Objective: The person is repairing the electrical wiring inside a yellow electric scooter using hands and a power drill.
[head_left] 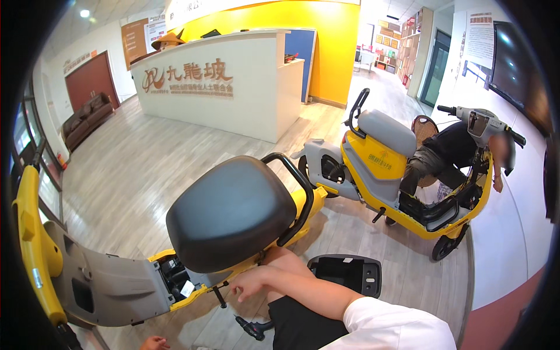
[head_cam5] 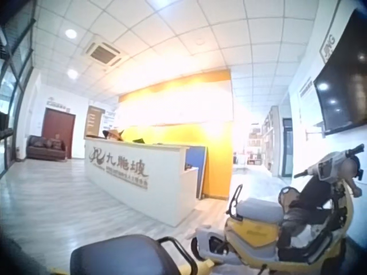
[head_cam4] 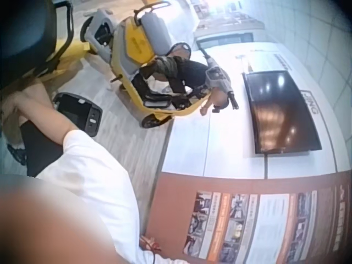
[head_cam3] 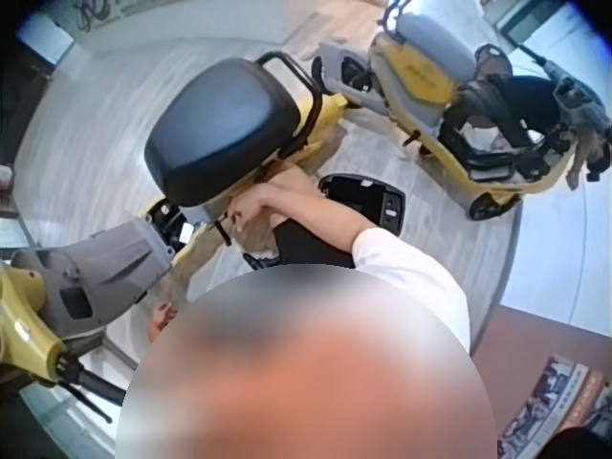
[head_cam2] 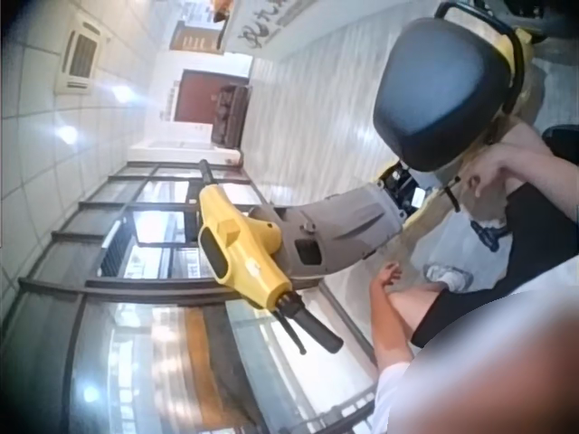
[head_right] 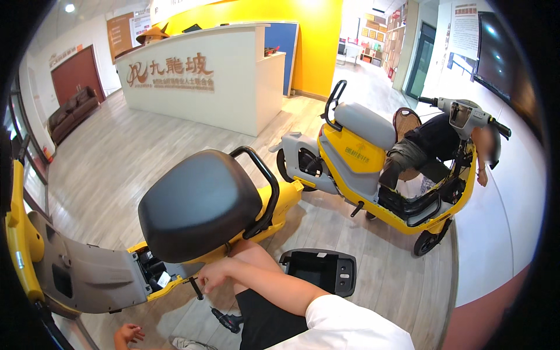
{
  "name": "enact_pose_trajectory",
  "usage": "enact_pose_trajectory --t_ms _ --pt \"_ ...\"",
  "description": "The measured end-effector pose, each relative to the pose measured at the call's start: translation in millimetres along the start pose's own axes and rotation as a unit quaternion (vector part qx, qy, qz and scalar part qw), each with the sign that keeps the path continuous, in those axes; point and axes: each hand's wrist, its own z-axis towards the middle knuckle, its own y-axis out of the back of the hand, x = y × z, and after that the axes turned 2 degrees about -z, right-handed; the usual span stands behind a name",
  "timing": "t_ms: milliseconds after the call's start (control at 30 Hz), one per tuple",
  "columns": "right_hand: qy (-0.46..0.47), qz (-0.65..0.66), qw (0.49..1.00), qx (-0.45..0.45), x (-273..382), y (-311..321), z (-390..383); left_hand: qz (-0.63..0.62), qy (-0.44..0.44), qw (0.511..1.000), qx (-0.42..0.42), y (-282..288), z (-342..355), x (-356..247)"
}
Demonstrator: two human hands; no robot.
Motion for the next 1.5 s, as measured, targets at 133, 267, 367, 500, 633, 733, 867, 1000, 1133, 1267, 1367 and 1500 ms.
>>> enact_pose_trajectory --t_ms 133,267,367,500,633,733,867,1000,1133,1267,1367,1500 --pt "0.001 0.004 1.000 -0.004 0 -1 -1 -0.013 0.017 1.000 0.013 -3 -1 0" --pt "-0.006 0.016 1.000 -0.006 1 -1 -2 -0.007 -0.001 1.000 0.000 -2 -3 3" --pt "0.014 0.038 0.999 -0.023 5 2 -6 -0.025 -0.005 1.000 -0.003 -1 -2 5" --pt "0.004 0.035 0.999 0.034 11 8 -11 -0.033 0.006 0.999 0.007 3 4 9" --pt "0.022 0.038 0.999 0.011 15 9 -16 -0.029 -0.003 0.999 0.021 7 8 14" --pt "0.019 0.040 0.999 -0.001 12 8 -16 -0.031 0.001 0.999 0.017 5 6 12" --pt "0.029 0.035 0.999 0.006 8 6 -13 -0.019 -0.004 1.000 0.006 -2 1 8" --pt "0.041 0.054 0.997 0.022 6 12 -19 0.043 -0.088 0.995 0.017 -2 7 8" --pt "-0.012 0.067 0.997 0.027 13 22 -32 0.023 -0.071 0.997 0.001 -16 0 8" --pt "-0.007 0.100 0.994 0.035 22 29 -33 -0.012 -0.017 1.000 -0.008 -23 -16 -1" --pt "-0.018 0.095 0.995 0.040 27 33 -31 -0.008 0.001 1.000 -0.006 -22 -24 -10" --pt "-0.026 0.091 0.994 0.047 26 35 -31 -0.003 0.000 1.000 0.000 -20 -25 -15"
